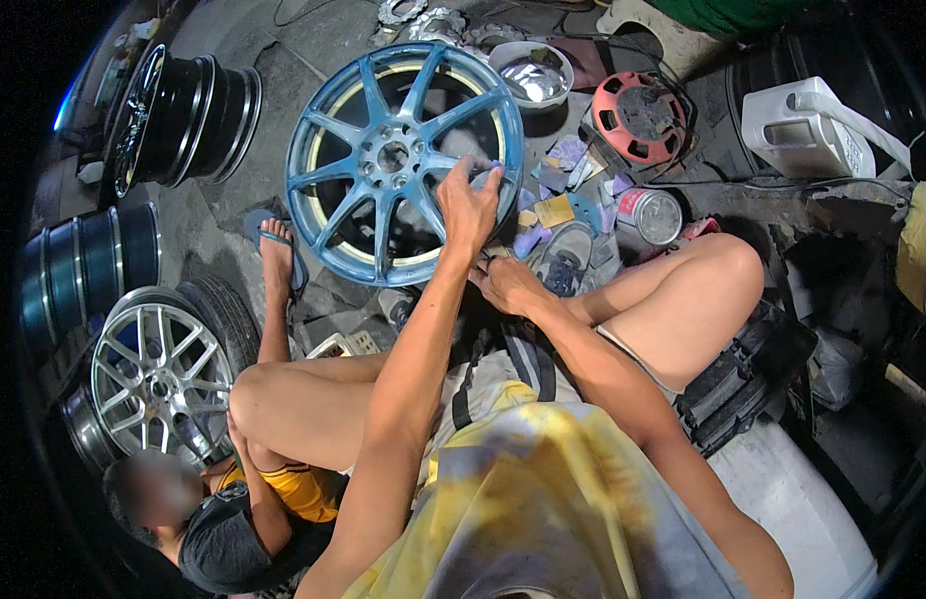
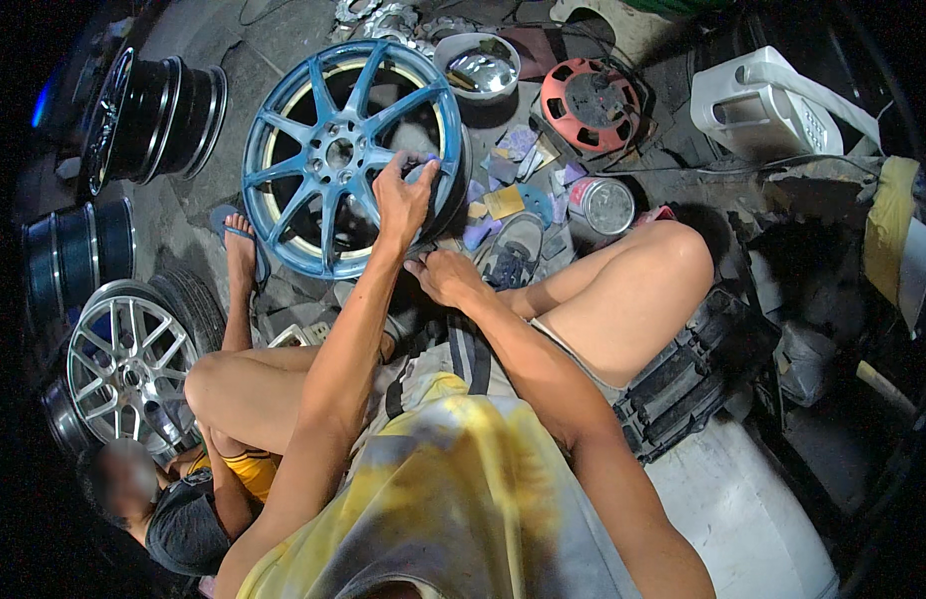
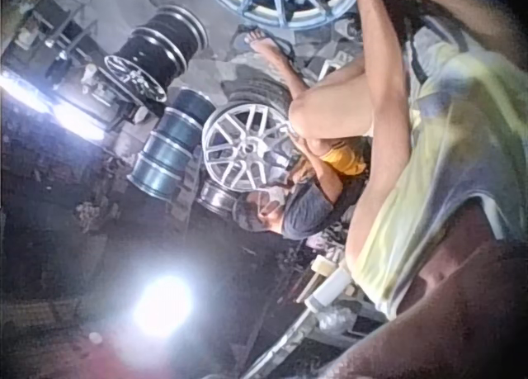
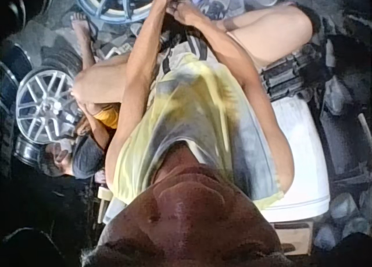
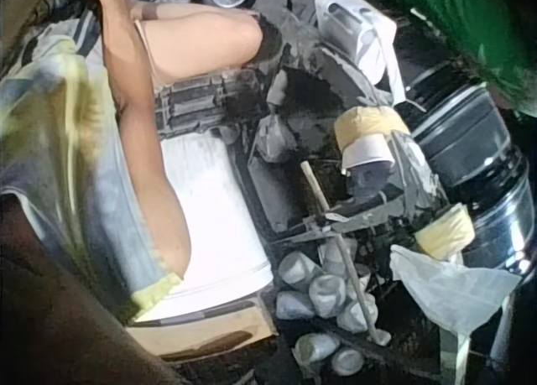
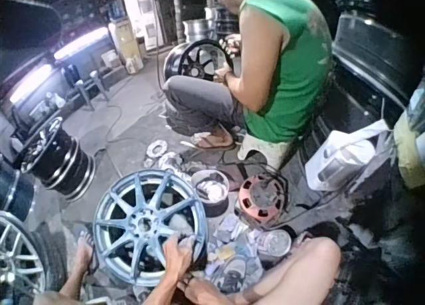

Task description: The person sits on the floor and scrubs a blue car rim with a purple sponge. They wipe the spokes and the outer edge of the rim repeatedly. Other rims and tires are visible in the background.

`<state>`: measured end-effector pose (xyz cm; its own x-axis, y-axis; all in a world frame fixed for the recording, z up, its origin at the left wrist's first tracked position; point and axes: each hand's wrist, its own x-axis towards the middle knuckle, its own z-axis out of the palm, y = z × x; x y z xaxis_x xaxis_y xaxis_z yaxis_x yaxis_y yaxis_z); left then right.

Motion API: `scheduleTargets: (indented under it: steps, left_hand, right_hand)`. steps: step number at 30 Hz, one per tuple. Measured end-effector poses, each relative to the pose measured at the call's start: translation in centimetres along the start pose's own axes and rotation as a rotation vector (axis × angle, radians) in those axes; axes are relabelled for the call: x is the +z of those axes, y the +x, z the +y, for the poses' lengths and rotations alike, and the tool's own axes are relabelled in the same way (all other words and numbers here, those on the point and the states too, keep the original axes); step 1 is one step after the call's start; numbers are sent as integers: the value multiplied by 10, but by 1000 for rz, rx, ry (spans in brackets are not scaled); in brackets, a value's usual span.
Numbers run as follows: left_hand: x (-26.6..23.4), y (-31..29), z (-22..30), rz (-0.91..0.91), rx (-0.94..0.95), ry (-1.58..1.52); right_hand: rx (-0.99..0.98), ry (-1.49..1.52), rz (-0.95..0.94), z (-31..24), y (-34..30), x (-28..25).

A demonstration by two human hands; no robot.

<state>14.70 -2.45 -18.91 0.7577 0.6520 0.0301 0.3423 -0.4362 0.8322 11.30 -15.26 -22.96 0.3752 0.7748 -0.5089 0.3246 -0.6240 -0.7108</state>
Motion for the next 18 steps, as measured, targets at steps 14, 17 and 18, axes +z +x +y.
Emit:
scheduleTargets:
  steps: [14, 17, 18]
  left_hand:
    - [18, 1, 3, 80, 74, -1]
    - [23, 6, 7, 92, 38, 85]
    - [22, 2, 6, 98, 38, 43]
  right_hand:
    - [36, -45, 84, 7, 0, 4]
    - [22, -89, 27, 15, 9, 7]
    - [54, -92, 9, 18, 8, 9]
